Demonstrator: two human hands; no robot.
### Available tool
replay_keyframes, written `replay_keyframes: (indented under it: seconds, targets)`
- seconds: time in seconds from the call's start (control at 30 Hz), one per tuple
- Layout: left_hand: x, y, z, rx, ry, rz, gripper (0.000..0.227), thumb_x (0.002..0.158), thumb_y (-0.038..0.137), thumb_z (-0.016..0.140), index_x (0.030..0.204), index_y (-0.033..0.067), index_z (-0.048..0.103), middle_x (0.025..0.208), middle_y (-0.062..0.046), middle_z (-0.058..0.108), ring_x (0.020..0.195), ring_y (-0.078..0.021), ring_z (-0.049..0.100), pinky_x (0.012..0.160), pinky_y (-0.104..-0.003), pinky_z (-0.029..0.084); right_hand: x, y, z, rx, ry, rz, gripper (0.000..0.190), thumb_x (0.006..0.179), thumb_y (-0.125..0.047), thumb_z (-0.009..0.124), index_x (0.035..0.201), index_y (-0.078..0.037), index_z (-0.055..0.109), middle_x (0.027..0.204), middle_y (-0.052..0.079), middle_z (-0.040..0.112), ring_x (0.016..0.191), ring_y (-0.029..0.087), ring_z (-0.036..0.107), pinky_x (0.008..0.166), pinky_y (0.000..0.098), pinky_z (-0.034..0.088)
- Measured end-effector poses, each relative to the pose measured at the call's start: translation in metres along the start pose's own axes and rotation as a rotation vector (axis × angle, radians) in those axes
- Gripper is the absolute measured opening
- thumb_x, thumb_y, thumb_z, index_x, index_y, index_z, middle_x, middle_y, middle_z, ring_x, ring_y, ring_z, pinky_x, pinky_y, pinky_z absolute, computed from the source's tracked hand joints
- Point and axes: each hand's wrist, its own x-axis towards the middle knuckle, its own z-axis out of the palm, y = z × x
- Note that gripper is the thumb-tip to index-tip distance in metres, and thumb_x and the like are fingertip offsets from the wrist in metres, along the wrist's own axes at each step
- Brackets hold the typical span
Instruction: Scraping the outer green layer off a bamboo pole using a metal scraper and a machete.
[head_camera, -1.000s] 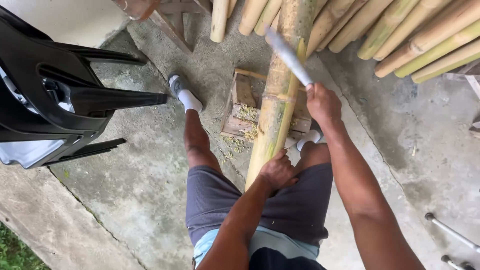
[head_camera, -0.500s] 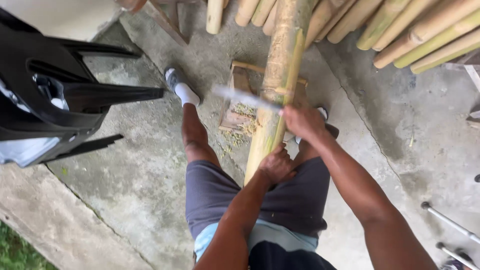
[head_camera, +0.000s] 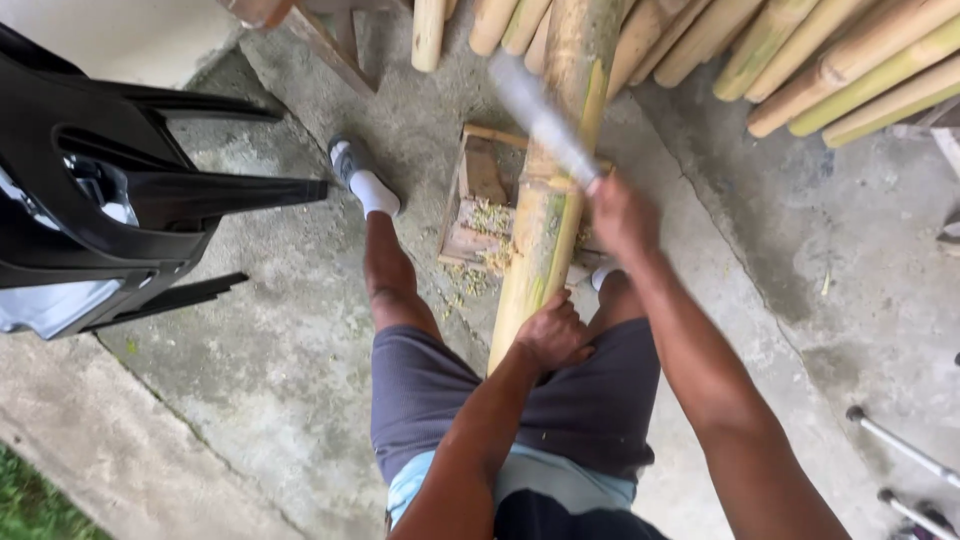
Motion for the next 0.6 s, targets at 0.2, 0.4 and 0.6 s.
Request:
replay_keyframes:
  seconds: [0.2,0.4,0.6]
  targets:
    - [0.003,0.003,0.002,-0.004,-0.085,-0.040,0.053,0.089,0.062,0.062,0.086,0.0108,0.078,0.085,-0.008,0.075,0.099,-0.0233,0.067,0.119,-0.041,0.026,-0.009,-0.002,0.004,-0.134,-0.502,-0.208,0.031,0.109,-0.033,0.051,0.086,-0.013,0.060,0.051,-0.002,0.051,0.036,0.013,0.046,0.029,0.0307,0.034]
    - [0.001,0.002,-0.006,-0.038,0.026,-0.038,0.055,0.083,0.062,0.064,0.086,0.0096,0.078,0.087,-0.011,0.075,0.102,-0.0245,0.067,0.120,-0.042,0.025,-0.009,0.012,0.013,-0.065,-0.169,-0.114,0.033,0.111,-0.032,0.055,0.089,-0.009,0.057,0.057,0.012,0.059,0.047,0.030,0.057,0.043,0.0449,0.043]
    - [-0.001,0.008,0.009,-0.069,-0.006,-0.041,0.058,0.087,0.063,0.062,0.086,0.0068,0.077,0.087,-0.011,0.074,0.104,-0.0247,0.066,0.120,-0.041,0.025,0.011,0.020,-0.011,-0.060,-0.226,0.031,0.030,0.108,-0.032,0.057,0.088,-0.009,0.059,0.062,0.015,0.062,0.051,0.038,0.063,0.049,0.0503,0.049]
